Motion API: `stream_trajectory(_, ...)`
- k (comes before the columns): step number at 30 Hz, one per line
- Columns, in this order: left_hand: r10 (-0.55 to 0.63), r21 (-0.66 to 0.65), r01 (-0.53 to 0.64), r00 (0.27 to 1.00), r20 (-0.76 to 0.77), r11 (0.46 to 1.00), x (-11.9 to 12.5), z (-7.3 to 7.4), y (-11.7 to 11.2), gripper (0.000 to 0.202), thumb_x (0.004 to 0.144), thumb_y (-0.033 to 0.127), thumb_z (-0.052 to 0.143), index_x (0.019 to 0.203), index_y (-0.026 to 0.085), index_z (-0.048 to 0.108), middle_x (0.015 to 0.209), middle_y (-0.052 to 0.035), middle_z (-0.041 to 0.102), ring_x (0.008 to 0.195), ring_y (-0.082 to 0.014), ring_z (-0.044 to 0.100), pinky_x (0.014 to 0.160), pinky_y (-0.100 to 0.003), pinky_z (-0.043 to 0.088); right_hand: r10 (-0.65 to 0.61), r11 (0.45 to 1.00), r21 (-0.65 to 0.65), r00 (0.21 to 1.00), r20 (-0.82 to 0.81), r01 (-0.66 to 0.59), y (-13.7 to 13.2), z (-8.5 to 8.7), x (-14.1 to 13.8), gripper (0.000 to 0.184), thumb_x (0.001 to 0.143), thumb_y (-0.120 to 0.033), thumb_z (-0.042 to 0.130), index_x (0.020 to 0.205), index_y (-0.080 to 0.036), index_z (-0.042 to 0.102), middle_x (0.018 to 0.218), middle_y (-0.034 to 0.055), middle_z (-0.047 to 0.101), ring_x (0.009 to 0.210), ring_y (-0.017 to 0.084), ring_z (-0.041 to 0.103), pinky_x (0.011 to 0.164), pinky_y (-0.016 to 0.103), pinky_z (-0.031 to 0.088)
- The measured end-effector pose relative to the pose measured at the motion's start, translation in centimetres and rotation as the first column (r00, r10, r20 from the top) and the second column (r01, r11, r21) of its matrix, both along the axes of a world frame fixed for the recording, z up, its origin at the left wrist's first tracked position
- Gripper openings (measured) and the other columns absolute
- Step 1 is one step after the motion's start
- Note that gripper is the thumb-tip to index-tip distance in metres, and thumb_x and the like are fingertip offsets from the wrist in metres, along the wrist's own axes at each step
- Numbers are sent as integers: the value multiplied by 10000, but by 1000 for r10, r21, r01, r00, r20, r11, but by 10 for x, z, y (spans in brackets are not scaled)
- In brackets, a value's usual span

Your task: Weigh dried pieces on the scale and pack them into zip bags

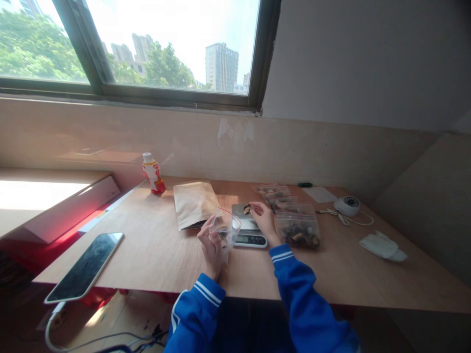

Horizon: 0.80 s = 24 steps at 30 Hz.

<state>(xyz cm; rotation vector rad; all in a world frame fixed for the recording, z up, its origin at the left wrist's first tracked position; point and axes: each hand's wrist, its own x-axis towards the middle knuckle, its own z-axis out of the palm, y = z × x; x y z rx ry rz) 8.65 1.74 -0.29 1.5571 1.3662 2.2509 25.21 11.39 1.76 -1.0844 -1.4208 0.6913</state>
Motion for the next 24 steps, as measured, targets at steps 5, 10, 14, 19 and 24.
stream_trajectory(5, -21, -12, 21, 1000, 8, 1000, 1, 0, -1, 201, 964, 314, 371, 1124, 200, 412, 1264, -158, 558, 1176, -212, 555, 944, -441, 460, 78, 996, 46, 988, -133, -72, -27, 49, -23, 253, 741, -313, 670, 951, -173, 663, 988, 92, 706, 939, 215, 660, 891, 383, 528)
stream_trajectory(10, -28, -34, 30, 998, 48, 999, 1, 0, 0, 234, 955, 346, 391, 1134, 201, 435, 1256, -147, 561, 1152, -219, 571, 935, -445, 469, 265, 964, 86, 944, -197, -253, -60, 84, -59, 233, 768, -318, 676, 959, -186, 658, 991, 69, 702, 937, 189, 659, 888, 344, 528)
stream_trajectory(14, -36, 9, 36, 999, 36, 999, -1, -3, 2, 204, 953, 320, 393, 1122, 210, 427, 1257, -142, 558, 1154, -227, 570, 929, -446, 480, 420, 907, 17, 904, -82, -420, -71, 82, -75, 274, 760, -355, 690, 988, -207, 659, 1049, 54, 694, 1004, 192, 645, 944, 348, 495)
stream_trajectory(19, -32, -4, 32, 998, 53, 999, -2, -8, 3, 200, 956, 302, 389, 1131, 206, 403, 1273, -151, 548, 1153, -217, 566, 934, -459, 471, 331, 944, 19, 939, -90, -331, -74, 75, -60, 235, 870, -353, 543, 1026, -205, 639, 1092, 62, 678, 1049, 192, 621, 942, 338, 473)
stream_trajectory(24, -20, 51, 16, 997, 72, 999, -1, -5, 4, 194, 955, 327, 391, 1110, 210, 395, 1258, -147, 560, 1146, -216, 570, 917, -451, 472, 61, 998, -7, 997, -39, -62, -85, 45, -34, 143, 839, -211, 465, 865, -204, 605, 871, 37, 659, 845, 184, 627, 790, 314, 500)
